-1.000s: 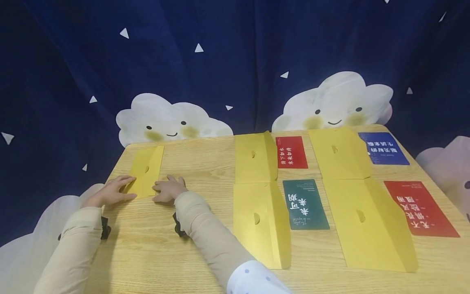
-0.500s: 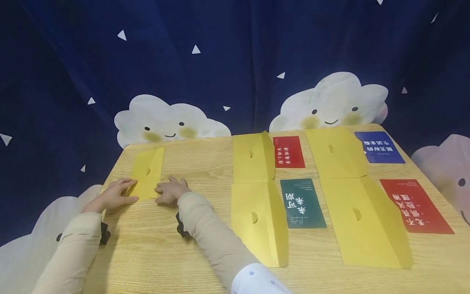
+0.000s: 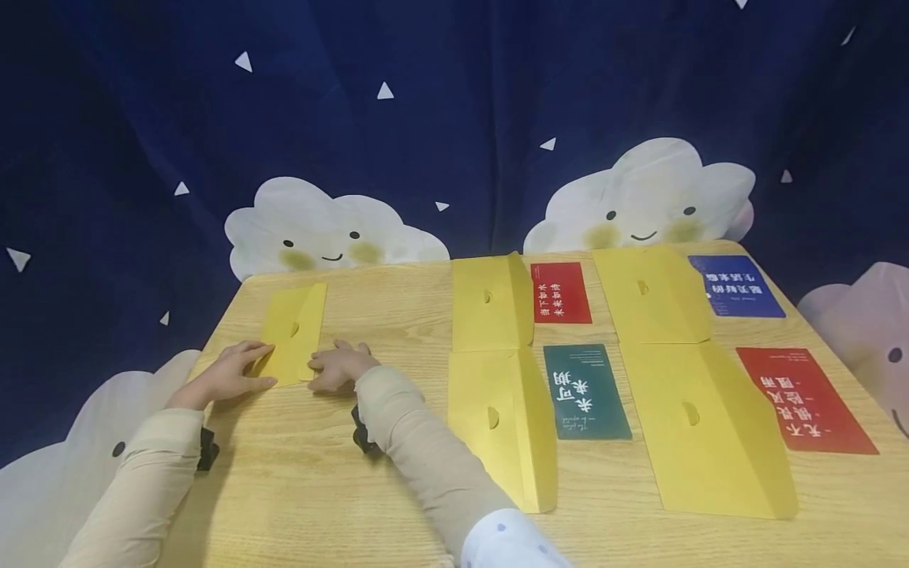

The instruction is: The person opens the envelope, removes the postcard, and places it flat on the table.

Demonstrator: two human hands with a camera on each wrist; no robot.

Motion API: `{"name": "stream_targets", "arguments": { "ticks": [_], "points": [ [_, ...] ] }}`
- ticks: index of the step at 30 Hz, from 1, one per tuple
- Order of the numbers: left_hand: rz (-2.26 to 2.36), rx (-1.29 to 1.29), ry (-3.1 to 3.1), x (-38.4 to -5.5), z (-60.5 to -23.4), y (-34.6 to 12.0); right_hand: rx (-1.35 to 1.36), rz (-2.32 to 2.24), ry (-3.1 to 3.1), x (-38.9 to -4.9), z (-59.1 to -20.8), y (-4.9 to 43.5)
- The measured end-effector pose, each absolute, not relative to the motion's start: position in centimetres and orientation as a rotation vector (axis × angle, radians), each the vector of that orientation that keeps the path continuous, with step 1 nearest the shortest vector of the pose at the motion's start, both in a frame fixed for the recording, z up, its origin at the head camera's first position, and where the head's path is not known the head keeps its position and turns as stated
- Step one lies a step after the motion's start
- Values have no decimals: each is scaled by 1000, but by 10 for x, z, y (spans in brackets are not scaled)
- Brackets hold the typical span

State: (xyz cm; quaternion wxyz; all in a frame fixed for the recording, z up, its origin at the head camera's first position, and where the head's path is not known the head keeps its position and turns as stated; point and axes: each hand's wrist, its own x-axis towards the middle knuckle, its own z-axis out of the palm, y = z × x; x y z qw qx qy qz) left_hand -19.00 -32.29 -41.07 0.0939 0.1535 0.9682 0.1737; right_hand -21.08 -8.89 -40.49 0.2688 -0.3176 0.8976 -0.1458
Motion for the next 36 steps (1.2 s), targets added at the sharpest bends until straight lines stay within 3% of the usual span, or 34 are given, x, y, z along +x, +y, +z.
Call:
{"name": "stream_targets", "arguments": {
  "ticks": [29, 36],
  "points": [
    [395, 512, 2865, -183, -407, -295, -843, -138, 2402, -200, -393, -68],
    [389, 528, 2859, -182, -409, -291, -834, -262, 2511, -204, -394, -63]
  ]
}}
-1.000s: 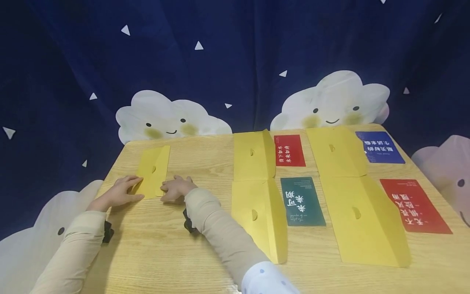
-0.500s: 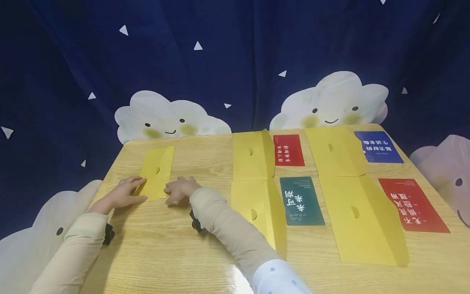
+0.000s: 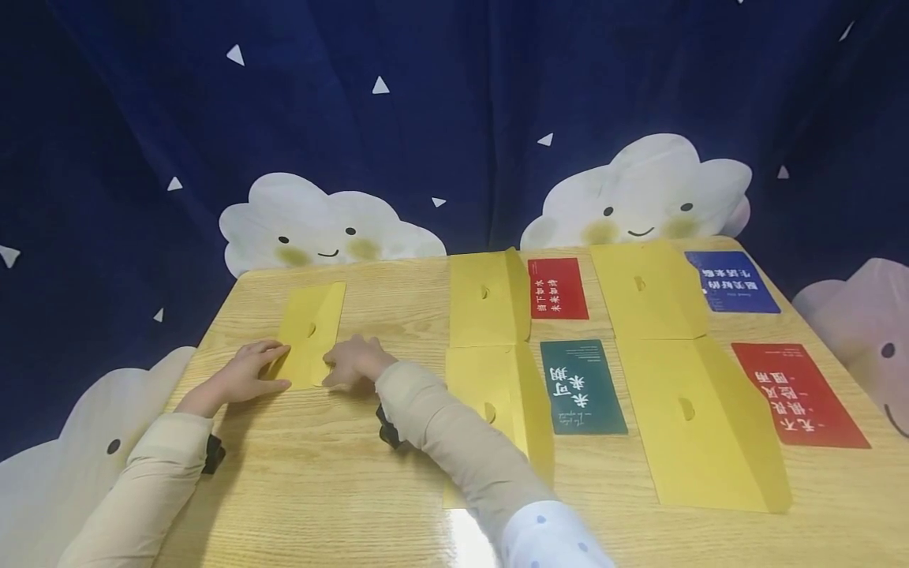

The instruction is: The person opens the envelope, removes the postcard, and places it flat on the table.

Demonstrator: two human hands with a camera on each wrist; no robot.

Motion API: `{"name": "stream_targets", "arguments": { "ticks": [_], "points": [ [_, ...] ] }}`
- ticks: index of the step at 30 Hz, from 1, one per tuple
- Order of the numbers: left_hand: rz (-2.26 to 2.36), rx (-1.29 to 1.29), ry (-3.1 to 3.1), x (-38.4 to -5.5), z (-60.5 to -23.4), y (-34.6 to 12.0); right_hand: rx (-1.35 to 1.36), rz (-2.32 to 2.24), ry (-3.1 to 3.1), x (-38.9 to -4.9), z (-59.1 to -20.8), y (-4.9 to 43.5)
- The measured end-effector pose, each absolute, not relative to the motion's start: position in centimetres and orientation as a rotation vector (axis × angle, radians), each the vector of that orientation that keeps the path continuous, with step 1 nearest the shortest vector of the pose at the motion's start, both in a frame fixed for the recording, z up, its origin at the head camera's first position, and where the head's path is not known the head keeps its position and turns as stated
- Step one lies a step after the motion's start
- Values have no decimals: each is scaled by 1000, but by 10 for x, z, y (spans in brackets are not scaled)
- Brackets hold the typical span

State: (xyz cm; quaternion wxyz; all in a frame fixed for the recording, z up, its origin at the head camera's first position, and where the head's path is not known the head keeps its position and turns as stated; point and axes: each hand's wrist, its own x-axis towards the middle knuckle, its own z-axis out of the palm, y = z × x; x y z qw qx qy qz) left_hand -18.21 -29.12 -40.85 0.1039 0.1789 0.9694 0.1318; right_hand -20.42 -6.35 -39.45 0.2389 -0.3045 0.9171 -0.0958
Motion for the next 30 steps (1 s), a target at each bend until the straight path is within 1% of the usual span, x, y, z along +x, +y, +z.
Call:
{"name": "stream_targets", "arguments": {
  "ticks": [7, 14, 22, 30],
  "points": [
    [392, 542, 2854, -179, -409, -290, -782, -385, 2568, -211, -407, -60],
    [378, 601, 2878, -176, -410, -286, -755, -316, 2626, -212, -417, -62],
    [338, 626, 2895, -172, -408, -278, -711, -229, 2680, -205, -411, -60],
    [307, 622, 2892, -167, -405, -265, -722, -88, 2712, -198, -406, -53]
  ]
}}
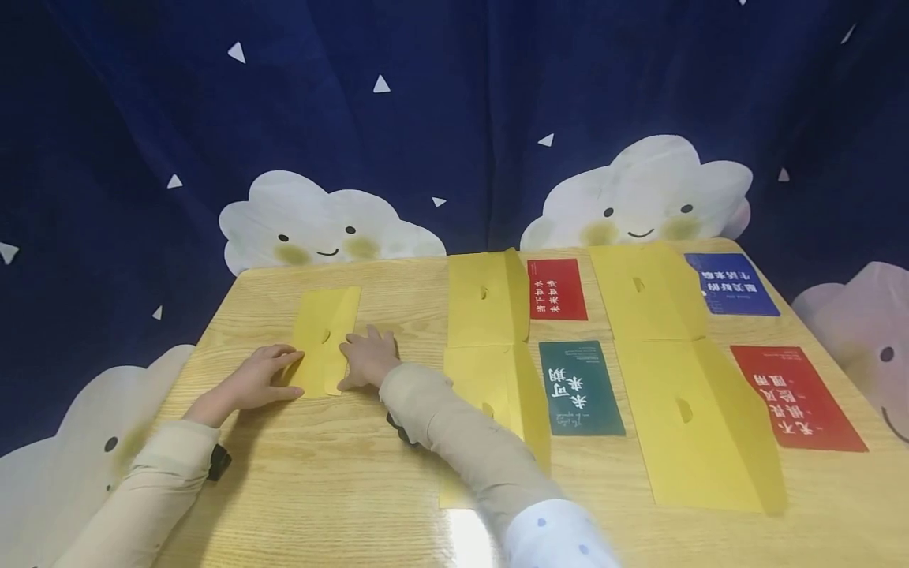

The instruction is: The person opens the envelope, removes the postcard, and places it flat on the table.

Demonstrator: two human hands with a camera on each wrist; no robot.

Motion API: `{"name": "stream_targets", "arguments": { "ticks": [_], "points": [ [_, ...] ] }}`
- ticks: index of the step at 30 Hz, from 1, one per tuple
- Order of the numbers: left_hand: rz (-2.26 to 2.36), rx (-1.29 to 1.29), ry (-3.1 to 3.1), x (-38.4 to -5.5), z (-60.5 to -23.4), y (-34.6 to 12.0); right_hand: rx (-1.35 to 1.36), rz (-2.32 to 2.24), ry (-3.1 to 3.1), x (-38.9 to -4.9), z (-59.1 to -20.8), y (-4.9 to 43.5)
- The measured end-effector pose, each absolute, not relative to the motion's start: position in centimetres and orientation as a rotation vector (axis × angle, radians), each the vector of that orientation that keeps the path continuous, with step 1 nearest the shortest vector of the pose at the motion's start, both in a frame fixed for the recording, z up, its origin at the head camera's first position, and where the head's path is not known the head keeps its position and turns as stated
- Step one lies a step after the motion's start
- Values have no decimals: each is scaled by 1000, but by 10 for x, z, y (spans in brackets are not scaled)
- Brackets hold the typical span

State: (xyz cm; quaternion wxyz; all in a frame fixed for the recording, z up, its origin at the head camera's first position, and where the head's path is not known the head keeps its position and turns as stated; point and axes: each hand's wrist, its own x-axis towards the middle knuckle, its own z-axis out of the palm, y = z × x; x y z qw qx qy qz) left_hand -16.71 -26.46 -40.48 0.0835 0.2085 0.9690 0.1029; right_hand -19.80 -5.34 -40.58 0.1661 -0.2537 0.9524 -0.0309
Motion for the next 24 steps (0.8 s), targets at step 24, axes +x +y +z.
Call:
{"name": "stream_targets", "arguments": {
  "ticks": [24],
  "points": [
    [234, 666, 2921, -150, -407, -230, -794, 66, 2746, -175, -399, -21]
  ]
}}
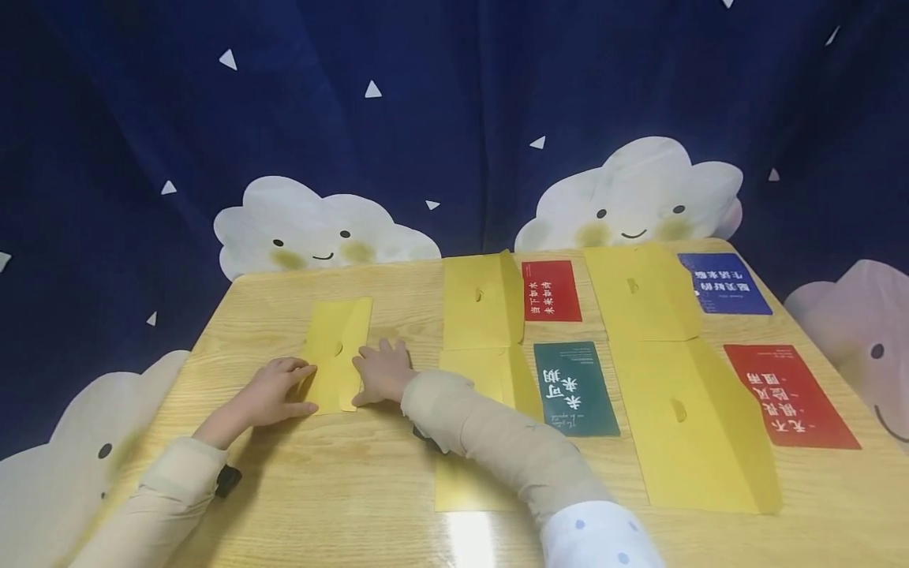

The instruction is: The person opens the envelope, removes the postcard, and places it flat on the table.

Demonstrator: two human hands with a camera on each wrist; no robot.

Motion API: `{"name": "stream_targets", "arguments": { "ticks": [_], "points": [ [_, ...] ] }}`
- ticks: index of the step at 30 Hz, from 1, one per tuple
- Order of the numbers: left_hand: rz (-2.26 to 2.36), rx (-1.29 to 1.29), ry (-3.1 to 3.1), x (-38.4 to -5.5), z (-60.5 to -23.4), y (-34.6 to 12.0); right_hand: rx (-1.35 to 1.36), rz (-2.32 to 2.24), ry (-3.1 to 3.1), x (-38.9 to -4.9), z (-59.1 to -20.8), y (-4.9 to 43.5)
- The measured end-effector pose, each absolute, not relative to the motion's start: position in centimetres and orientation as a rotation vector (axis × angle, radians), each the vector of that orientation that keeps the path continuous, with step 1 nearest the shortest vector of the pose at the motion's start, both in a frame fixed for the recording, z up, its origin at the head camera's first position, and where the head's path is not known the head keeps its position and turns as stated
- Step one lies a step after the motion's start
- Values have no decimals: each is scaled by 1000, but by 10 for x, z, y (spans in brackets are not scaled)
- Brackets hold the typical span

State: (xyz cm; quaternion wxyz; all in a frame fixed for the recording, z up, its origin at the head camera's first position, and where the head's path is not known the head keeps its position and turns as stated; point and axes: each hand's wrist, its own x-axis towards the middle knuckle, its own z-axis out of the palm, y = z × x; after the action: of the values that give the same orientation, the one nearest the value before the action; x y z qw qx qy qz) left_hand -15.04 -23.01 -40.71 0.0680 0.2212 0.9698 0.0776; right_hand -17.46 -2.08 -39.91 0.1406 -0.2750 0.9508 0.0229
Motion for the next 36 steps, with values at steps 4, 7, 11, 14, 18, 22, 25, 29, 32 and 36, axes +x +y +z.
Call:
{"name": "stream_targets", "arguments": {
  "ticks": [4, 7, 11, 14, 18, 22, 25, 29, 32, 36],
  "points": [
    [215, 676, 2920, -149, -409, -225, -793, 64, 2731, -174, -400, -15],
    [199, 671, 2916, -147, -410, -222, -795, 48, 2717, -173, -401, -11],
    [188, 667, 2916, -145, -410, -217, -807, 20, 2709, -170, -401, -5],
    [194, 667, 2916, -143, -409, -214, -813, 10, 2705, -168, -400, -2],
    [189, 678, 2916, -141, -409, -210, -820, 9, 2697, -164, -399, 2],
    [188, 683, 2912, -139, -409, -206, -816, -3, 2691, -161, -398, 7],
    [194, 682, 2910, -137, -409, -203, -808, -17, 2696, -160, -398, 10],
    [183, 691, 2904, -136, -407, -200, -817, -24, 2706, -159, -400, 13],
    [160, 703, 2906, -138, -405, -199, -831, -12, 2713, -160, -402, 14],
    [192, 733, 2919, -152, -402, -202, -843, 18, 2715, -161, -401, 14]
  ]
}}
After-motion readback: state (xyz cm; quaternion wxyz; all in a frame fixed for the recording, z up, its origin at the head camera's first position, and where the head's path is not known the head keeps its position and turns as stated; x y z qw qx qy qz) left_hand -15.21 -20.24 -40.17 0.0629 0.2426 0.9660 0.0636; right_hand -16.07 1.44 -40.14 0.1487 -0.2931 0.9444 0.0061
